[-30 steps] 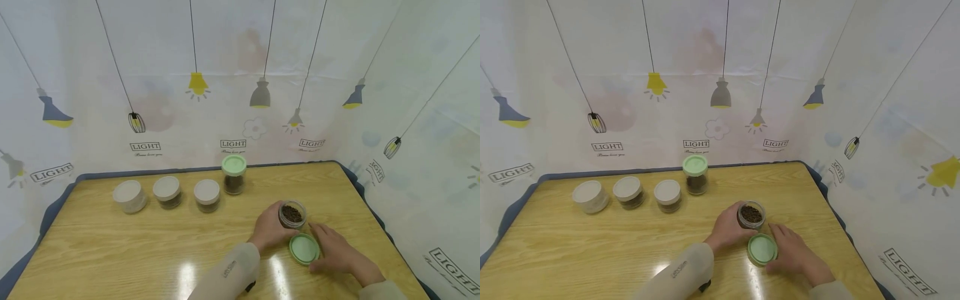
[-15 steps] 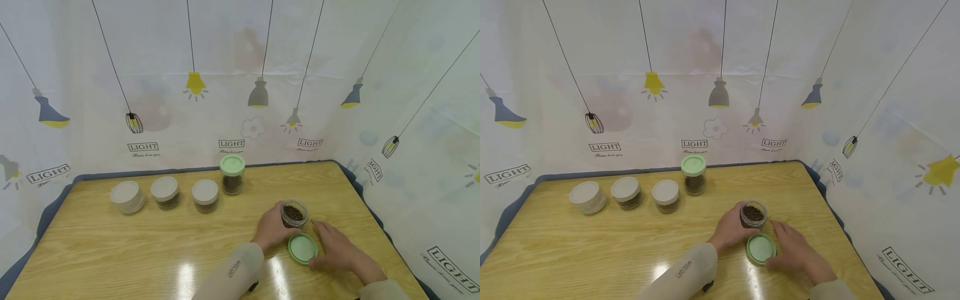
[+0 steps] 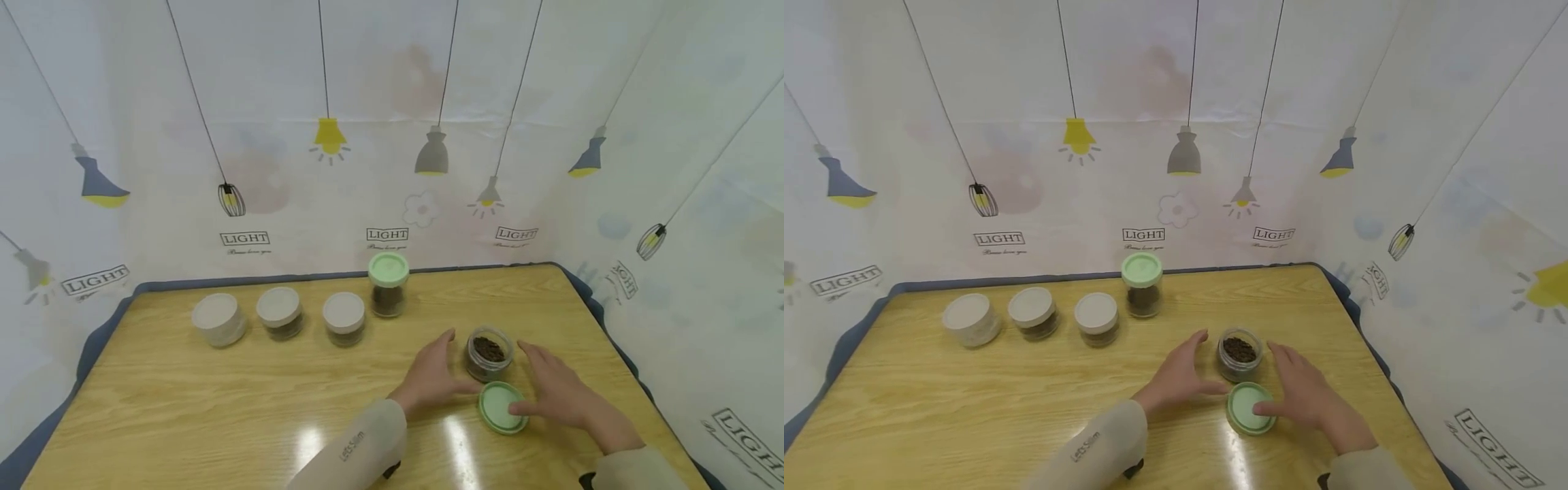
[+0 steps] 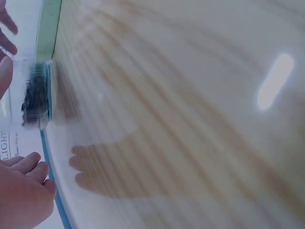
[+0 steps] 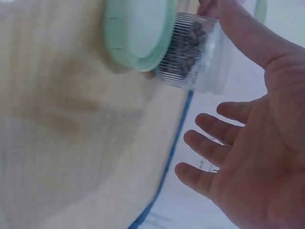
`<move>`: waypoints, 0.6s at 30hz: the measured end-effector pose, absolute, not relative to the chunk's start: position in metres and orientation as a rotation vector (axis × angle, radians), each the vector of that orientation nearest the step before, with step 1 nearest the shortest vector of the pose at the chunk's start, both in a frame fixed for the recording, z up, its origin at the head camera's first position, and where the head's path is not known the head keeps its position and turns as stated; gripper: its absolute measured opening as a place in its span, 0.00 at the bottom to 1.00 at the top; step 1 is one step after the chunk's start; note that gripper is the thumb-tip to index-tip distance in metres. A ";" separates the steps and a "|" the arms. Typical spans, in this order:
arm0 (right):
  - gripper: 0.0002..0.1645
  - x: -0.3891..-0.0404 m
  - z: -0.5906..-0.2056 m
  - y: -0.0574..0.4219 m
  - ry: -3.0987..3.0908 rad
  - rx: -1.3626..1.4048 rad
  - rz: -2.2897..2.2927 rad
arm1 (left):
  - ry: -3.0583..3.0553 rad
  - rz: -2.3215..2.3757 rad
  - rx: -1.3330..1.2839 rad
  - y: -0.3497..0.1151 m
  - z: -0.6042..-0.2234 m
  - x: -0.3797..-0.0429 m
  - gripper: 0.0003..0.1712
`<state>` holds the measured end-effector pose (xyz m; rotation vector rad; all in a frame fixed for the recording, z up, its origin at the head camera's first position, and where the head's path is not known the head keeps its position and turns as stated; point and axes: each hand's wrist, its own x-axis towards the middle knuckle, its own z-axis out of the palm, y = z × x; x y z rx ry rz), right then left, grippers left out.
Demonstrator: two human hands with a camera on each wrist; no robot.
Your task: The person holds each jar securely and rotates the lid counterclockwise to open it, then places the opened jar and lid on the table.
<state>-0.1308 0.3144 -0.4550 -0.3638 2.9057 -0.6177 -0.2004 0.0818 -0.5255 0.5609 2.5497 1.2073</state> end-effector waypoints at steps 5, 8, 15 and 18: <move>0.68 -0.138 -0.441 0.306 2.916 -0.394 -0.649 | 2.538 1.224 0.559 0.057 -0.517 -0.197 0.63; 0.66 -0.143 -0.435 0.299 2.917 -0.422 -0.637 | 2.519 1.260 0.532 0.042 -0.509 -0.195 0.58; 0.60 -0.154 -0.420 0.275 2.922 -0.499 -0.646 | 2.514 1.331 0.468 0.019 -0.492 -0.191 0.53; 0.61 -0.158 -0.416 0.262 2.921 -0.531 -0.630 | 2.539 1.342 0.448 0.010 -0.487 -0.190 0.53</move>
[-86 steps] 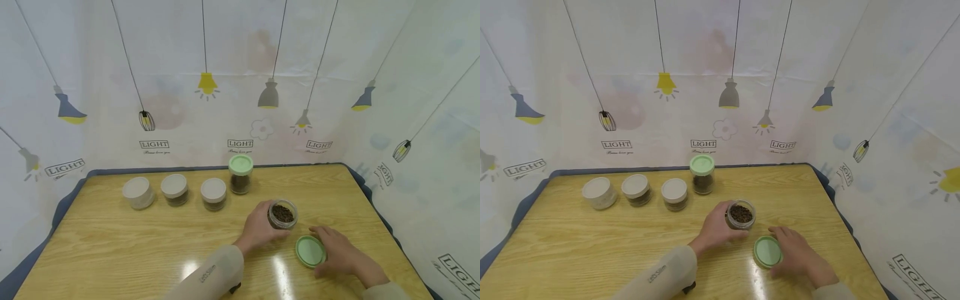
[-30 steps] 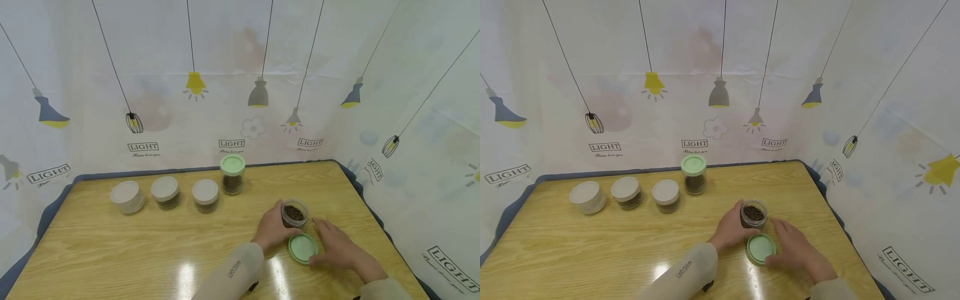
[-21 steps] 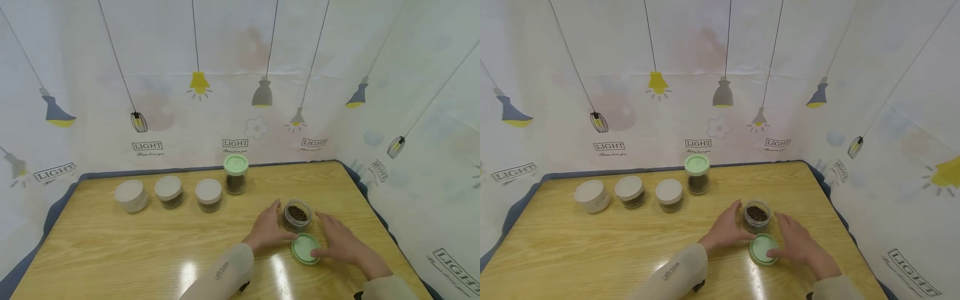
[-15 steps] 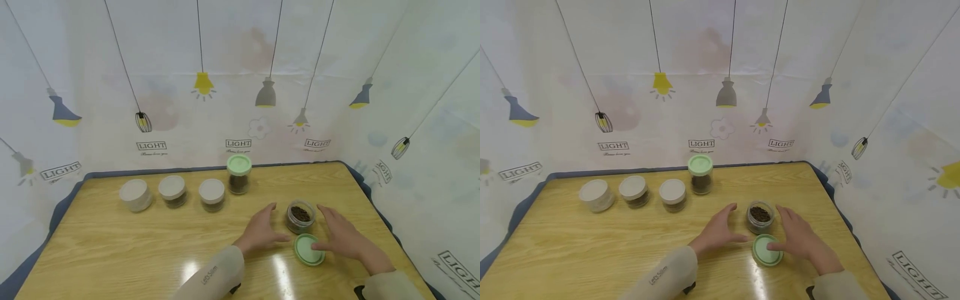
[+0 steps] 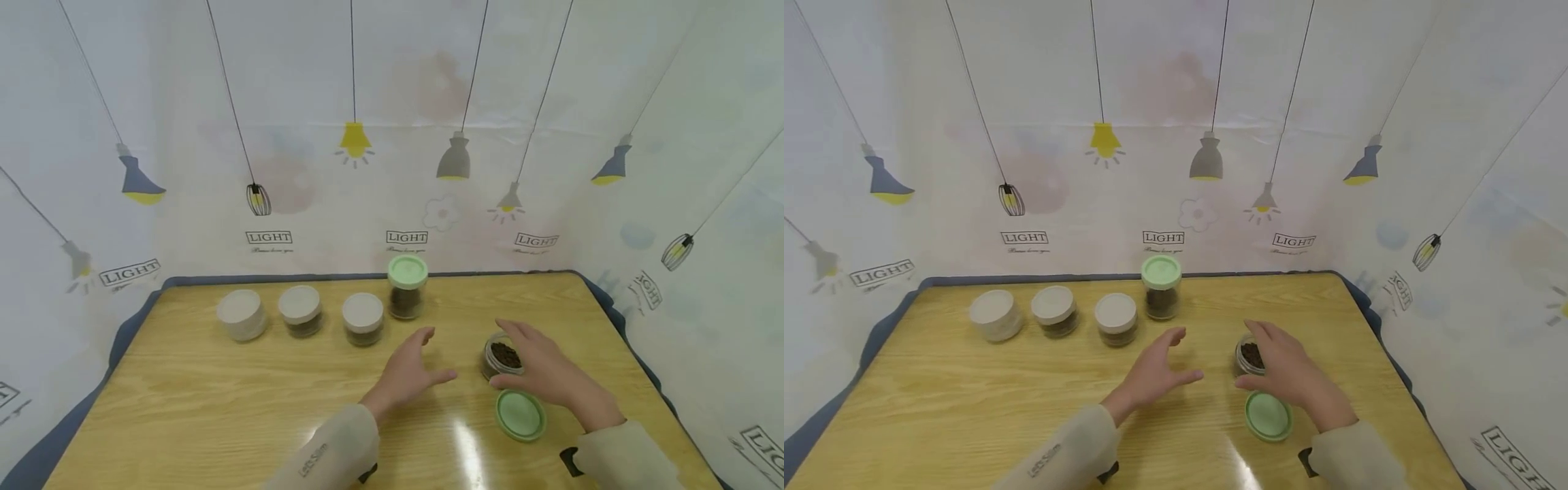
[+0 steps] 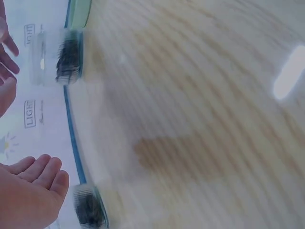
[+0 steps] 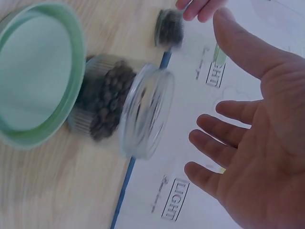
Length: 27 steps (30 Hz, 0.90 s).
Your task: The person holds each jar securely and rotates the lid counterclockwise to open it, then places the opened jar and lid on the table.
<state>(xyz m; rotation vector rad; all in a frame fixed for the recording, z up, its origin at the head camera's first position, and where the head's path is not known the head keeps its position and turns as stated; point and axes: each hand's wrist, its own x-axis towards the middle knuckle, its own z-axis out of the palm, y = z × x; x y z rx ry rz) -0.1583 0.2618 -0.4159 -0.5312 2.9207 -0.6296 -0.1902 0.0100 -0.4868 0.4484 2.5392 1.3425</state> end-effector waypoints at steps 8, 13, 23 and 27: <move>0.59 -0.170 -0.417 0.237 2.934 -0.629 -0.575 | 2.570 1.447 0.360 -0.001 -0.478 -0.190 0.52; 0.59 -0.175 -0.420 0.226 2.900 -0.653 -0.569 | 2.668 1.539 0.319 -0.007 -0.467 -0.199 0.47; 0.60 -0.178 -0.418 0.211 2.869 -0.637 -0.549 | 2.878 1.364 0.236 -0.032 -0.438 -0.244 0.50; 0.59 -0.178 -0.415 0.208 2.878 -0.661 -0.525 | 2.828 1.315 0.128 -0.037 -0.437 -0.264 0.54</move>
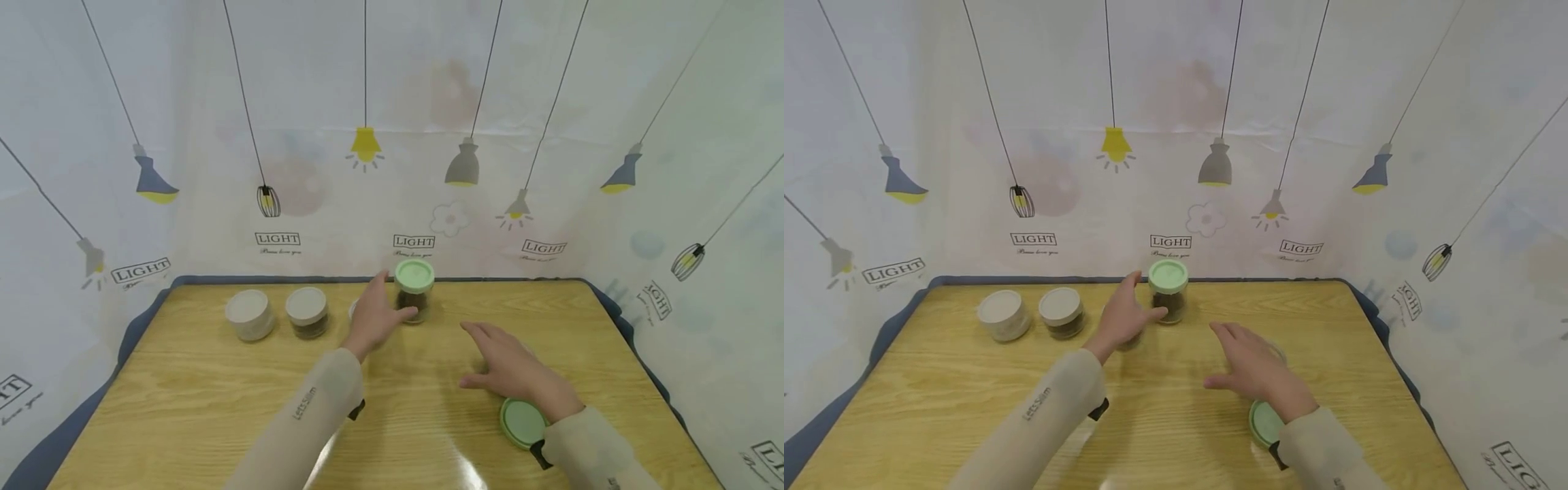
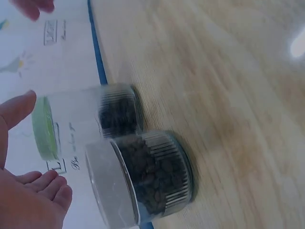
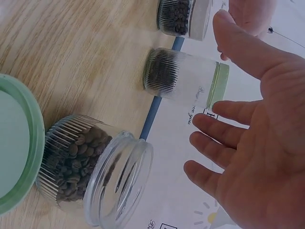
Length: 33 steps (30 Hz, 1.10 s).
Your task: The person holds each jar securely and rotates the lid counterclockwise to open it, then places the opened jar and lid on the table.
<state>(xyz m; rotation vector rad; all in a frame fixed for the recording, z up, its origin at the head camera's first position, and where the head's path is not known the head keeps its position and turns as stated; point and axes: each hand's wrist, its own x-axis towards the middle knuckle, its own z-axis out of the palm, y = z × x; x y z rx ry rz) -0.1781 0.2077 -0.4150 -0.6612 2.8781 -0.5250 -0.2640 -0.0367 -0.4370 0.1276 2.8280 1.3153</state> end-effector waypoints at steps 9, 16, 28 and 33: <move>0.60 -0.178 -0.415 0.209 2.868 -0.652 -0.512 | 2.730 1.297 0.090 -0.034 -0.438 -0.287 0.57; 0.60 -0.176 -0.414 0.209 2.860 -0.650 -0.534 | 2.715 1.233 0.080 -0.031 -0.442 -0.296 0.58; 0.60 -0.179 -0.415 0.204 2.829 -0.687 -0.554 | 2.662 1.233 0.057 -0.026 -0.451 -0.315 0.52; 0.60 -0.181 -0.416 0.205 2.827 -0.668 -0.558 | 2.658 1.265 0.063 -0.020 -0.454 -0.322 0.51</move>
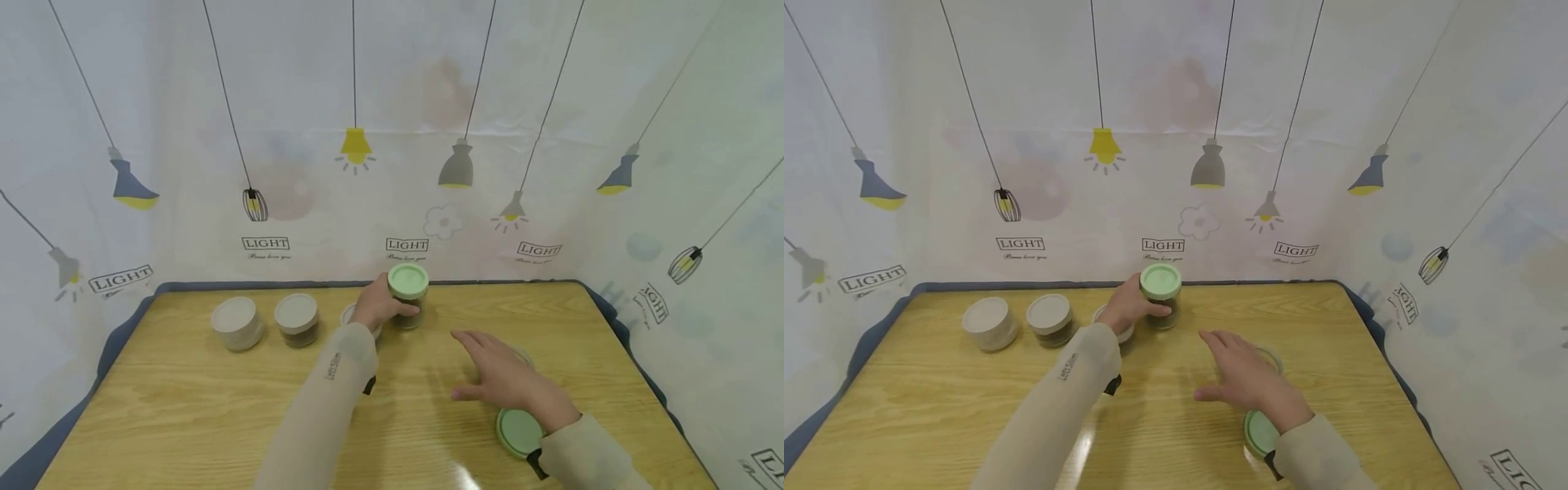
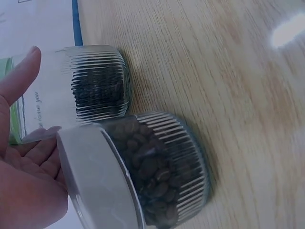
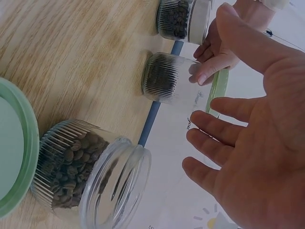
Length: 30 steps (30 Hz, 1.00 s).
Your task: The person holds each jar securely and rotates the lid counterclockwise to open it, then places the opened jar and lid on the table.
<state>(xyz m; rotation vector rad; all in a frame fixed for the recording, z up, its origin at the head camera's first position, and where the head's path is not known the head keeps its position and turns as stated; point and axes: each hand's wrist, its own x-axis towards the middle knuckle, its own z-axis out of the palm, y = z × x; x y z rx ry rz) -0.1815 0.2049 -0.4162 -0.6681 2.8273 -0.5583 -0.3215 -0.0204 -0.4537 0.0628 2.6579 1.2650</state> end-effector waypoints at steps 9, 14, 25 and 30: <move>0.60 -0.179 -0.413 0.205 2.812 -0.665 -0.566 | 2.731 1.240 0.025 -0.014 -0.457 -0.320 0.50; 0.60 -0.177 -0.411 0.205 2.804 -0.653 -0.566 | 2.749 1.276 0.023 -0.014 -0.461 -0.317 0.51; 0.60 -0.173 -0.406 0.208 2.843 -0.655 -0.519 | 2.849 1.262 0.150 -0.011 -0.462 -0.315 0.56; 0.61 -0.171 -0.403 0.212 2.854 -0.648 -0.506 | 2.847 1.303 0.234 -0.003 -0.455 -0.312 0.55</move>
